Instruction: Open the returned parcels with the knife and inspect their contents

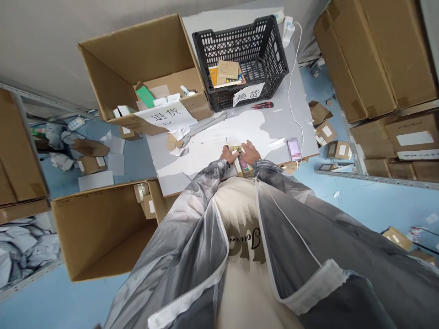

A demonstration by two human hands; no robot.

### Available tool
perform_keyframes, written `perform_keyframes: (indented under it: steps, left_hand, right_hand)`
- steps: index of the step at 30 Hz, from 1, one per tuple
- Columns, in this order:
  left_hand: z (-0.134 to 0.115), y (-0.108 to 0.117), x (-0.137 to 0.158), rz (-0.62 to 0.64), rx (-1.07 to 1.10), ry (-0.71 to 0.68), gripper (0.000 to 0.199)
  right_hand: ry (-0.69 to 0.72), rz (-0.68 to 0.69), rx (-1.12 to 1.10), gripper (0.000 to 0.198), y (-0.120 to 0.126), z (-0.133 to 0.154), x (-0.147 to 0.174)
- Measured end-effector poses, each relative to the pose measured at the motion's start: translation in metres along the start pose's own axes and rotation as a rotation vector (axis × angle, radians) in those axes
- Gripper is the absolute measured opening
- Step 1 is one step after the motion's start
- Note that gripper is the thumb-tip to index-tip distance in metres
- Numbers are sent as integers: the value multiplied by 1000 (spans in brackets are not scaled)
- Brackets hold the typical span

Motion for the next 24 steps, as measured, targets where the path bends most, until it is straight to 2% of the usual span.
perform_keyframes:
  steps: [4,7,9,12,16,21,24]
  left_hand:
    - [-9,6,-7,18,-22,-54,93]
    - [-27,16,-21,-4,-169,-227,91]
    - [-39,20,-29,29,-262,-342,91]
    - [-50,25,-31,98,-352,-423,84]
    - [-47,34,-19,107,-363,-461,80]
    - [-40,35,7,83,-426,-404,67]
    - [-42,29,24,51,-483,-326,61]
  right_hand:
    - [159,83,-46,57,15,-14,-16]
    - [109,103,-56,50,21,-21,-25]
    - [38,80,-36,48,21,-24,-26]
    - [-43,108,-52,51,15,-28,-20]
    - [-101,177,-208,50,6,-34,-7]
    - [-137,-5,-400,54,3,-28,8]
    - [-154,64,-610,58,-4,-19,16]
Point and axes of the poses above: each hand's wrist, its own x-axis away from the middle knuckle, its own y-axis out of the back of the hand, z = x × y, the point moved 3 cm from there along -x, towards the middle knuckle, and after that the axes turned 10 degrees about -y, right-handed, at the moved point
